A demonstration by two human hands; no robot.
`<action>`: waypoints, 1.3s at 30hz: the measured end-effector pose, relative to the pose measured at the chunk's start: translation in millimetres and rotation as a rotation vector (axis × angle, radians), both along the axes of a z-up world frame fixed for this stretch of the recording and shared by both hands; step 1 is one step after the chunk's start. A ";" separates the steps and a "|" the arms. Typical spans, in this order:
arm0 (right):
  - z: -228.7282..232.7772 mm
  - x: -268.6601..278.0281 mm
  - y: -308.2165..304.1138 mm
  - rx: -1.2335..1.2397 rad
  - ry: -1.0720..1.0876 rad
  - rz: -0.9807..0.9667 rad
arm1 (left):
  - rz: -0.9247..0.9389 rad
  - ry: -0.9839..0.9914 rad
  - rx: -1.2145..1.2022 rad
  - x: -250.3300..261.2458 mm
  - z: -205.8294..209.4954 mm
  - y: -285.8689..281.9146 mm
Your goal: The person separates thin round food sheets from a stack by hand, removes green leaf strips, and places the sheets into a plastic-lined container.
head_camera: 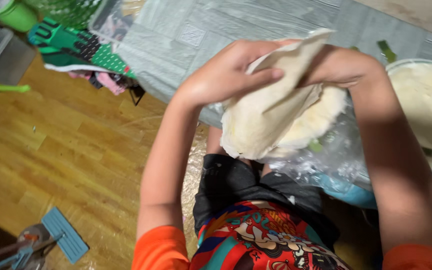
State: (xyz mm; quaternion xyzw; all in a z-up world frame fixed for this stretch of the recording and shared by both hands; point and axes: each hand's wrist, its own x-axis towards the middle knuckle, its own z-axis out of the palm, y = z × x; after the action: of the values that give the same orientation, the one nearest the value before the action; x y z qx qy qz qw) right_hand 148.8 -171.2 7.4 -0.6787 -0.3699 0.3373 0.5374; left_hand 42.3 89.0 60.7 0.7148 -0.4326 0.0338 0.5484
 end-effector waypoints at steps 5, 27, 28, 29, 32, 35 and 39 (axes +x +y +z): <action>-13.4 -4.5 -106.0 0.078 0.079 -0.213 | -0.176 0.337 0.118 51.3 13.5 -60.9; -38.4 -91.0 -368.5 -0.428 -0.575 -1.103 | -0.072 0.181 0.231 196.3 -105.6 -312.9; -42.3 -89.4 -366.5 -0.466 -0.654 -1.130 | -0.067 0.183 0.233 195.8 -104.2 -303.4; -42.1 -92.0 -360.1 -0.501 -0.686 -1.173 | -0.077 0.172 0.249 189.5 -98.4 -289.7; -16.0 -103.7 -320.4 -0.538 -0.667 -1.193 | -0.042 0.062 0.272 149.2 -65.4 -244.7; 14.2 -115.9 -260.5 -0.487 -0.630 -1.107 | 0.037 -0.059 0.228 89.1 -37.6 -198.2; 14.4 -130.7 -193.8 -0.193 -0.633 -0.785 | 0.246 0.021 0.307 15.1 -18.6 -134.5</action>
State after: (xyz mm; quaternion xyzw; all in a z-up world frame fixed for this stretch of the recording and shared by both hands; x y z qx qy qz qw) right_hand 18.1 -365.0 21.8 -0.8818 -0.1989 -0.0791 0.4201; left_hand 57.5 -45.6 42.1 0.8379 -0.3366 0.0267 0.4289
